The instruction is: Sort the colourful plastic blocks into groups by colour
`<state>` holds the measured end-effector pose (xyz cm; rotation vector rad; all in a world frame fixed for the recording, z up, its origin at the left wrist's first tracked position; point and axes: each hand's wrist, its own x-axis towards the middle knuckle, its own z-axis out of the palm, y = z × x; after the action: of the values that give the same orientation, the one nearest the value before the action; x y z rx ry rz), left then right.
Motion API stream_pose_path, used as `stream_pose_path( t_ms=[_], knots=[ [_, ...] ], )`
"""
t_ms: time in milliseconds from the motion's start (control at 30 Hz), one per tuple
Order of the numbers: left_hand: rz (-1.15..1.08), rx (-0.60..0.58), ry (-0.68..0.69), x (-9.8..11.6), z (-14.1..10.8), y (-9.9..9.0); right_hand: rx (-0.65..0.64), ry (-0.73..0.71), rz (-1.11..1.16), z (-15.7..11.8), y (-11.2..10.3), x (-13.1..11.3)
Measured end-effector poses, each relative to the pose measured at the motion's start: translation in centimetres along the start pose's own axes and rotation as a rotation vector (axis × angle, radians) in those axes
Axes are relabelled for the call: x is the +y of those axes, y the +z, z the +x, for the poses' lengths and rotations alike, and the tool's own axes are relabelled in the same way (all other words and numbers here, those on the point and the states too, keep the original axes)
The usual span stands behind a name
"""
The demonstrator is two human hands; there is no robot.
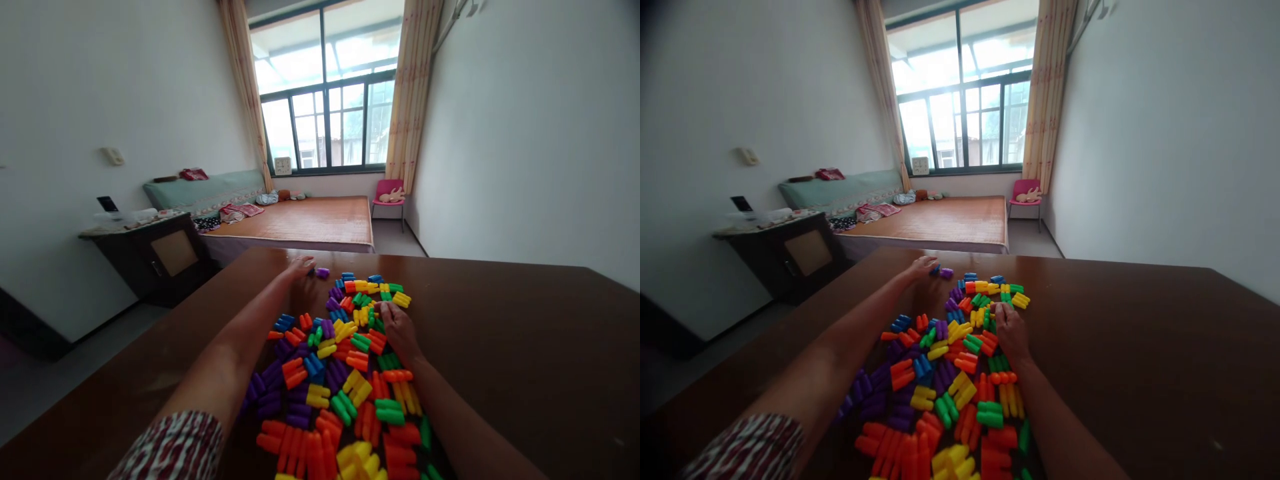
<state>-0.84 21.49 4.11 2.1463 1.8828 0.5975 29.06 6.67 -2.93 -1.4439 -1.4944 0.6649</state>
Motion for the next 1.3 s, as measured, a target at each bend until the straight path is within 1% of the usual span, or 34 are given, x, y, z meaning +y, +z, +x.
stream_pose_path(
  t_ms=[67, 133, 200, 267, 367, 467, 533, 600, 667, 733, 767, 800, 900, 933, 967, 1033, 1100, 1133, 1200, 1233, 1300],
  knots=[
    [0.013, -0.056, -0.003, -0.1, 1.2, 1.1, 0.006, -0.001, -0.002, 0.0, 0.0, 0.0],
    [0.026, -0.121, 0.031, 0.5, 1.7, 2.3, 0.005, 0.000, -0.003, -0.1, -0.1, -0.1],
    [0.029, -0.183, 0.080, 1.5, 1.5, 3.2, 0.000, -0.002, 0.000, -0.1, -0.1, 0.0],
    [0.027, -0.246, 0.151, 2.5, 0.8, 3.8, -0.003, -0.005, -0.003, 0.0, 0.0, 0.0],
    [-0.004, -0.326, 0.334, 3.6, -1.2, 4.1, -0.004, -0.010, -0.020, 0.1, 0.0, 0.0],
    [-0.070, -0.385, 0.488, 4.6, -4.0, 3.8, -0.008, -0.009, -0.050, 0.1, 0.0, -0.1],
    [-0.135, -0.430, 0.542, 5.3, -6.2, 3.1, -0.006, -0.008, -0.057, 0.1, -0.1, -0.2],
    [-0.219, -0.452, 0.577, 6.1, -8.7, 1.8, -0.001, -0.014, -0.050, 0.0, -0.2, -0.2],
    [-0.289, -0.411, 0.566, 6.4, -11.4, -0.1, -0.001, -0.021, -0.047, 0.0, -0.4, -0.3],
    [-0.309, -0.296, 0.492, 5.8, -14.5, -2.4, -0.008, -0.030, -0.055, -0.1, -0.5, -0.2],
    [-0.306, -0.230, 0.433, 5.0, -16.2, -3.6, -0.014, -0.035, -0.061, -0.1, -0.6, -0.1],
    [-0.292, -0.160, 0.367, 3.9, -18.1, -4.7, -0.019, -0.038, -0.068, 0.0, -0.6, 0.0],
    [-0.134, -0.041, 0.179, -0.3, -24.5, -7.3, -0.029, -0.048, -0.069, 0.1, -0.7, 0.4],
    [-0.074, -0.047, 0.124, -1.6, -26.8, -7.8, -0.029, -0.049, -0.067, 0.1, -0.7, 0.5],
    [-0.017, -0.077, 0.068, -2.7, -29.0, -8.2, -0.027, -0.050, -0.068, 0.1, -0.7, 0.6],
    [0.045, -0.187, 0.008, -3.8, -32.8, -8.3, -0.018, -0.057, -0.077, 0.1, -0.7, 0.7],
    [0.089, -0.275, 0.008, -3.6, -35.2, -7.7, -0.008, -0.062, -0.076, 0.2, -0.7, 0.7],
    [0.107, -0.294, 0.023, -3.1, -35.7, -7.1, -0.005, -0.063, -0.069, 0.2, -0.7, 0.7],
    [0.134, -0.301, 0.063, -1.9, -35.7, -5.7, -0.003, -0.060, -0.041, 0.3, -0.7, 0.8],
    [0.139, -0.296, 0.086, -1.3, -35.1, -4.8, -0.004, -0.055, -0.022, 0.4, -0.7, 1.0],
    [0.138, -0.274, 0.125, -0.4, -33.0, -2.9, 0.001, -0.044, 0.019, 0.6, -0.6, 1.3]
  ],
)
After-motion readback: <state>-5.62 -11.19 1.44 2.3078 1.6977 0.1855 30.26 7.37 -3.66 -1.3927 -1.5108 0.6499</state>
